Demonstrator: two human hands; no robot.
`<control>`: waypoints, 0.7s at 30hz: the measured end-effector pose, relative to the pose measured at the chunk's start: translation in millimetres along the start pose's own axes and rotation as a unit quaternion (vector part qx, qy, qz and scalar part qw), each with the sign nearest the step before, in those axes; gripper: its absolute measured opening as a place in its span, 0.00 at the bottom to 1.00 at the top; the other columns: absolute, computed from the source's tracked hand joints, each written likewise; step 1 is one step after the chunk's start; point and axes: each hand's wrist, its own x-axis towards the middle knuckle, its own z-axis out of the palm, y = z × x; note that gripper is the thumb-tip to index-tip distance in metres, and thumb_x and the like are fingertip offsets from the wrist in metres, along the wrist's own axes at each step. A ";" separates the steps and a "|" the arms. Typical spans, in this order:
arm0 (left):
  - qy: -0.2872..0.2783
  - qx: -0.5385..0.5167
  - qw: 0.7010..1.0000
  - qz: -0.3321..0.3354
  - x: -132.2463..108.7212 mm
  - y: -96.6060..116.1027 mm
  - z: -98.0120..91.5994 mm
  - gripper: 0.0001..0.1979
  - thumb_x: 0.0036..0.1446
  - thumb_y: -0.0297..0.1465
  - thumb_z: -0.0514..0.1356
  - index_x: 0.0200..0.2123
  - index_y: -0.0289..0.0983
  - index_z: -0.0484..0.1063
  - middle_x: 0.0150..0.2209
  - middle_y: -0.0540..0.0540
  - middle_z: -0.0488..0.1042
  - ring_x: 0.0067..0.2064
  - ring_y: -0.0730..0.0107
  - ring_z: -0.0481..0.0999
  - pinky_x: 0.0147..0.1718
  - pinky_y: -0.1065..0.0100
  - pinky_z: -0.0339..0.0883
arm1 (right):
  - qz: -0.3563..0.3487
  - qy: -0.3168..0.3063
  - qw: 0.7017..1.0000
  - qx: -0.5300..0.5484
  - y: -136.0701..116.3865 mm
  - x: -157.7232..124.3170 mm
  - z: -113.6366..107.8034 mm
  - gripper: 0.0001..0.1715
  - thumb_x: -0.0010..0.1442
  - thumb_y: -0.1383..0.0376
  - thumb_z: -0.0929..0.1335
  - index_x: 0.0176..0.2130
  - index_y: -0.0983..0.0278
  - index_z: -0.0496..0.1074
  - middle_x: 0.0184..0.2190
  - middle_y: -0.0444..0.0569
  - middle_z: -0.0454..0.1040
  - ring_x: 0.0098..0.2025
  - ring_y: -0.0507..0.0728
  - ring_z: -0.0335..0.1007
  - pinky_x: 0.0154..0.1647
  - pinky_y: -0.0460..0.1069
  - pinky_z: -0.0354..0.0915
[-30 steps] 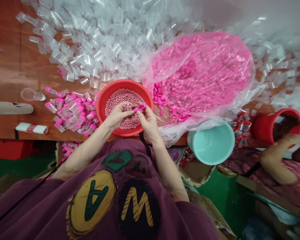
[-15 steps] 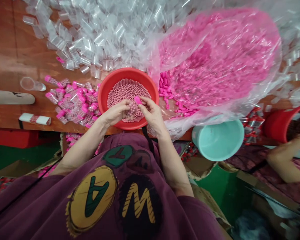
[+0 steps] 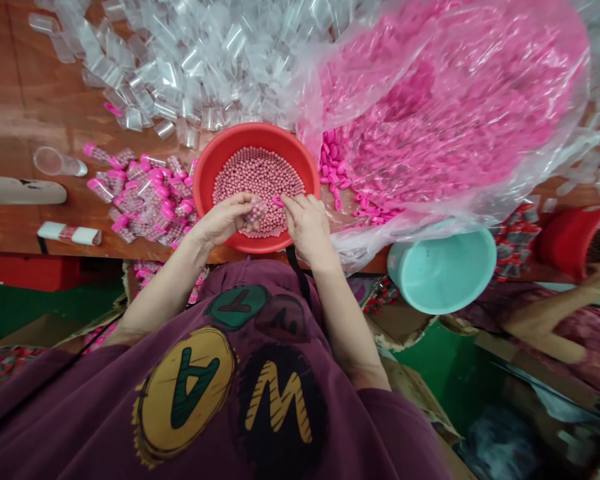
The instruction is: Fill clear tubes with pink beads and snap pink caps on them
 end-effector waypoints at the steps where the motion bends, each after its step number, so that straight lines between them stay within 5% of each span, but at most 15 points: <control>1: -0.002 -0.003 1.000 -0.004 0.3 -0.7 -0.3 0.10 0.61 0.30 0.65 0.46 0.36 0.73 0.37 0.46 0.79 0.30 0.72 0.79 0.26 0.72 0.67 | 0.010 0.018 1.000 0.011 -1.1 -0.4 1.5 0.19 0.77 0.57 0.66 0.57 0.58 0.83 0.43 0.54 0.84 0.47 0.63 0.76 0.58 0.62 0.73; 8: 0.001 -0.031 0.999 0.036 1.1 -14.2 11.3 0.16 0.62 0.35 0.72 0.49 0.37 0.76 0.38 0.48 0.79 0.36 0.74 0.79 0.35 0.73 0.73 | 0.043 0.047 0.984 0.168 -24.6 0.4 10.1 0.24 0.76 0.47 0.67 0.56 0.57 0.84 0.46 0.50 0.83 0.48 0.59 0.79 0.55 0.57 0.77; 15: 0.012 0.006 0.997 0.076 -1.6 -20.8 24.2 0.19 0.62 0.41 0.74 0.48 0.38 0.74 0.34 0.52 0.76 0.27 0.79 0.73 0.24 0.75 0.62 | 0.046 0.043 0.990 0.128 -26.4 -9.9 8.7 0.24 0.78 0.49 0.65 0.55 0.57 0.84 0.46 0.52 0.84 0.47 0.60 0.80 0.54 0.58 0.78; 21: 0.036 -0.004 0.997 0.068 -6.6 -18.9 37.2 0.17 0.64 0.41 0.72 0.43 0.37 0.71 0.31 0.53 0.75 0.27 0.79 0.72 0.28 0.75 0.66 | -0.040 -0.007 0.999 0.033 -25.5 -11.5 0.0 0.23 0.79 0.58 0.61 0.60 0.58 0.81 0.49 0.56 0.83 0.50 0.63 0.79 0.55 0.60 0.79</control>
